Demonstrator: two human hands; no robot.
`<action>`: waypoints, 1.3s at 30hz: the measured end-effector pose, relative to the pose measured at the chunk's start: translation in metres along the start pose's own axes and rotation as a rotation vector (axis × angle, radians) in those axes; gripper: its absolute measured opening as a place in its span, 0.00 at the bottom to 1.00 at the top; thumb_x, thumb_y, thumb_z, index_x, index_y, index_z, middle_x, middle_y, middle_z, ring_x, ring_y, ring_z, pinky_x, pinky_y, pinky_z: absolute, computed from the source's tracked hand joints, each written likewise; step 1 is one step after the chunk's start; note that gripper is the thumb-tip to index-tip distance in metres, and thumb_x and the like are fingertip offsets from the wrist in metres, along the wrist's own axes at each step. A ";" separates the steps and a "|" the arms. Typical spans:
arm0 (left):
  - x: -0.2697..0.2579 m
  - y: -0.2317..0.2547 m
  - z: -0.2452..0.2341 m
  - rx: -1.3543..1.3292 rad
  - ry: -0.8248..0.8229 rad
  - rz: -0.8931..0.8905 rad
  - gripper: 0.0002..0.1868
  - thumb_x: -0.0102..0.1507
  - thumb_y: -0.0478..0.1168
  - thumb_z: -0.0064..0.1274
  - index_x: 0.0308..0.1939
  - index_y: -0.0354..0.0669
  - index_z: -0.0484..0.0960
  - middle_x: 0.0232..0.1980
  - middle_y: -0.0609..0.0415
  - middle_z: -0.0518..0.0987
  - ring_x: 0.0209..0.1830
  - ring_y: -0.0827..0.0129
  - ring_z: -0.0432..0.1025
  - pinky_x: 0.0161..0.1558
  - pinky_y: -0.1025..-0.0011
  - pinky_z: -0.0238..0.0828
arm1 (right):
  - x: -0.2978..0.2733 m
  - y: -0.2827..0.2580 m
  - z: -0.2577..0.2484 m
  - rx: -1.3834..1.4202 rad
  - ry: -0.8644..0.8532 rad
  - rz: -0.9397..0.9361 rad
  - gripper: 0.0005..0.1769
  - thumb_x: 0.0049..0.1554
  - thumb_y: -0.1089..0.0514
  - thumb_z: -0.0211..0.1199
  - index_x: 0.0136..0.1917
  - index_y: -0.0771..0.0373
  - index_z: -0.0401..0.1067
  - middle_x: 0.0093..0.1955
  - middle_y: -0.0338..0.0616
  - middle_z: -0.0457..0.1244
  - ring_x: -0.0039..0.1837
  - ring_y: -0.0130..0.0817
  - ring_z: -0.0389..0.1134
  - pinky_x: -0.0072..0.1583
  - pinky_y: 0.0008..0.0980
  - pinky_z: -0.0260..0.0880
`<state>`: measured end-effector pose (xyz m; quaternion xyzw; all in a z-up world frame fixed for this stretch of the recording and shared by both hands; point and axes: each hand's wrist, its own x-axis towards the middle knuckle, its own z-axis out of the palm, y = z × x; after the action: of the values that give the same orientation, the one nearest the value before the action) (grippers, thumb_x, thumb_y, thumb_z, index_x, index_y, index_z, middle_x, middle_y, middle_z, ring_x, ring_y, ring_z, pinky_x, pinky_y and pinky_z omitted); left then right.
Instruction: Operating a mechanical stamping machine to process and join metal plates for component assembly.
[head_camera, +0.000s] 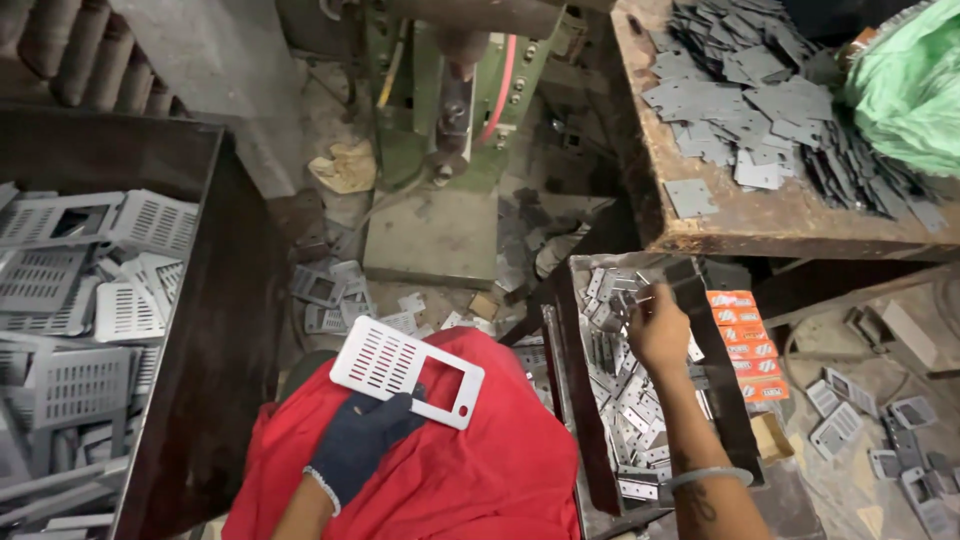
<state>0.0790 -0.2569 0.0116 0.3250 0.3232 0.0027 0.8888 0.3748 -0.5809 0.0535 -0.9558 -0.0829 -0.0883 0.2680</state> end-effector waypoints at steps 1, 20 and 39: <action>-0.003 0.002 0.002 0.004 -0.002 -0.005 0.22 0.63 0.28 0.51 0.62 0.34 0.76 0.56 0.46 0.81 0.56 0.60 0.78 0.55 0.64 0.78 | -0.001 -0.004 0.003 0.173 0.061 0.044 0.14 0.58 0.61 0.65 0.56 0.64 0.69 0.44 0.48 0.70 0.45 0.44 0.73 0.48 0.43 0.72; -0.002 0.012 -0.011 0.539 -0.140 0.237 0.21 0.62 0.39 0.58 0.59 0.35 0.81 0.53 0.55 0.83 0.54 0.73 0.75 0.57 0.72 0.71 | -0.152 -0.162 0.057 0.478 -0.751 -0.255 0.10 0.59 0.63 0.60 0.54 0.61 0.75 0.36 0.44 0.71 0.36 0.30 0.73 0.42 0.31 0.74; -0.001 0.009 -0.012 0.298 -0.157 0.119 0.17 0.63 0.36 0.56 0.56 0.33 0.80 0.48 0.51 0.83 0.45 0.69 0.78 0.49 0.70 0.77 | -0.159 -0.163 0.064 0.518 -0.750 -0.294 0.11 0.59 0.63 0.61 0.56 0.62 0.73 0.45 0.43 0.71 0.45 0.32 0.73 0.47 0.32 0.73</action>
<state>0.0733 -0.2431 0.0109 0.4710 0.2300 -0.0180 0.8514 0.1947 -0.4273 0.0467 -0.8016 -0.3274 0.2491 0.4339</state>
